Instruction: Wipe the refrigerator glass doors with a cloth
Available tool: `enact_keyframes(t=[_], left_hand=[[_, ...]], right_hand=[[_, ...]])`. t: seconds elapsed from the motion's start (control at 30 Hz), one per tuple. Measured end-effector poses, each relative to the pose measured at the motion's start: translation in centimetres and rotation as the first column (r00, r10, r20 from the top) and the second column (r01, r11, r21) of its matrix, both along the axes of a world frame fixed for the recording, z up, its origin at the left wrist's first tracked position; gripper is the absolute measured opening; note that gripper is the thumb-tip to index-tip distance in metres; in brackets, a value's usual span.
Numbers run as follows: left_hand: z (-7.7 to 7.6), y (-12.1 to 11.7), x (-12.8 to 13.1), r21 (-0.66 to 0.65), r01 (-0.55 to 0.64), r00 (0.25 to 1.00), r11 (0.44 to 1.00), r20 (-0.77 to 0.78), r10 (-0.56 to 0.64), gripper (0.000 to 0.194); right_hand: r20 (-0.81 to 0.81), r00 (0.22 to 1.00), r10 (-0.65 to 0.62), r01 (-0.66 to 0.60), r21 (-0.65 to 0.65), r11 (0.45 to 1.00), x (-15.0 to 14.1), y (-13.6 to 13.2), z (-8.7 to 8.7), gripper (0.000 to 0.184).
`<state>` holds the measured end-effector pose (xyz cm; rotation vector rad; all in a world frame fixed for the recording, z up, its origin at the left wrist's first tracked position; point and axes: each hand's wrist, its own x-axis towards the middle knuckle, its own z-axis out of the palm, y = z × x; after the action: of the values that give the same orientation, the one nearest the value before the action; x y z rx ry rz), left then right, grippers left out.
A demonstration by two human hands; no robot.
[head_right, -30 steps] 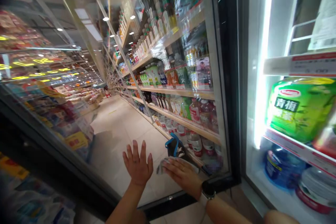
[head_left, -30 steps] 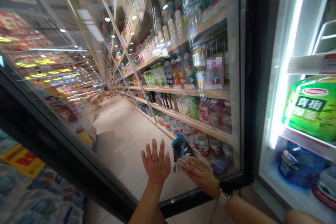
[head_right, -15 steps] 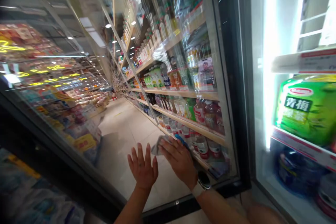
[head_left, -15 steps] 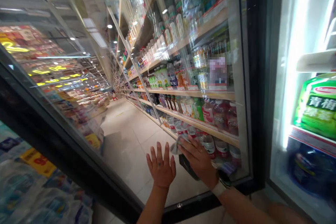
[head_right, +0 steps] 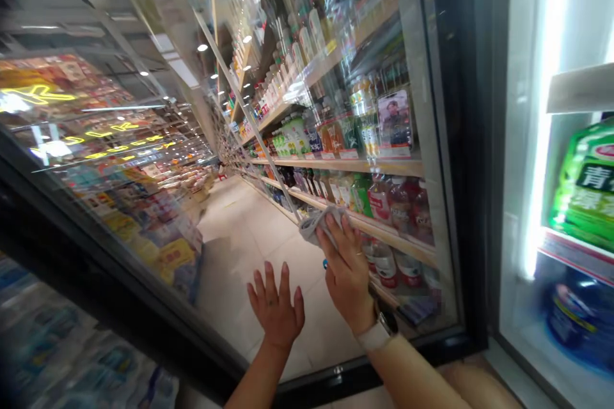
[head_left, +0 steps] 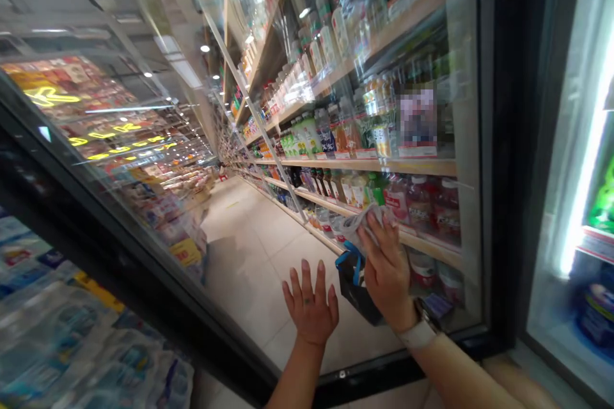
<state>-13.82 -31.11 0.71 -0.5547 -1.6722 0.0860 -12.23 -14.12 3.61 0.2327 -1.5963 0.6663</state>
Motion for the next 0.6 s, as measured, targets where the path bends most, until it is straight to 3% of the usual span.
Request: enact_keyframes(t=[0.17,0.27,0.43,0.5,0.6], left_hand=[[-0.3,-0.2,-0.8,0.007,0.004,1.0,1.0,-0.005,-0.004,0.068],[-0.6,-0.2,-1.4,0.033,0.01,1.0,0.999,-0.009,-0.009,0.067],[-0.7,-0.1,-1.9,0.062,0.038,0.999,0.997,-0.011,-0.037,0.065],[-0.5,-0.1,-1.9,0.058,0.042,0.999,0.997,-0.01,-0.041,0.066],[-0.1,0.0,-1.8,0.044,0.046,0.999,0.998,-0.016,-0.046,0.067]], right_hand=[[0.019,0.999,-0.036,0.033,0.15,0.988,0.2,-0.3,-2.7,0.06],[0.029,0.998,-0.064,0.052,0.302,0.952,0.4,-0.1,-6.1,0.05],[0.032,0.999,-0.006,-0.012,0.537,0.844,0.8,1.4,-11.8,0.042],[0.062,0.998,-0.004,-0.033,0.574,0.818,0.8,1.9,-12.8,0.041],[0.071,0.997,-0.009,-0.034,0.577,0.816,0.7,2.1,-12.8,0.041]])
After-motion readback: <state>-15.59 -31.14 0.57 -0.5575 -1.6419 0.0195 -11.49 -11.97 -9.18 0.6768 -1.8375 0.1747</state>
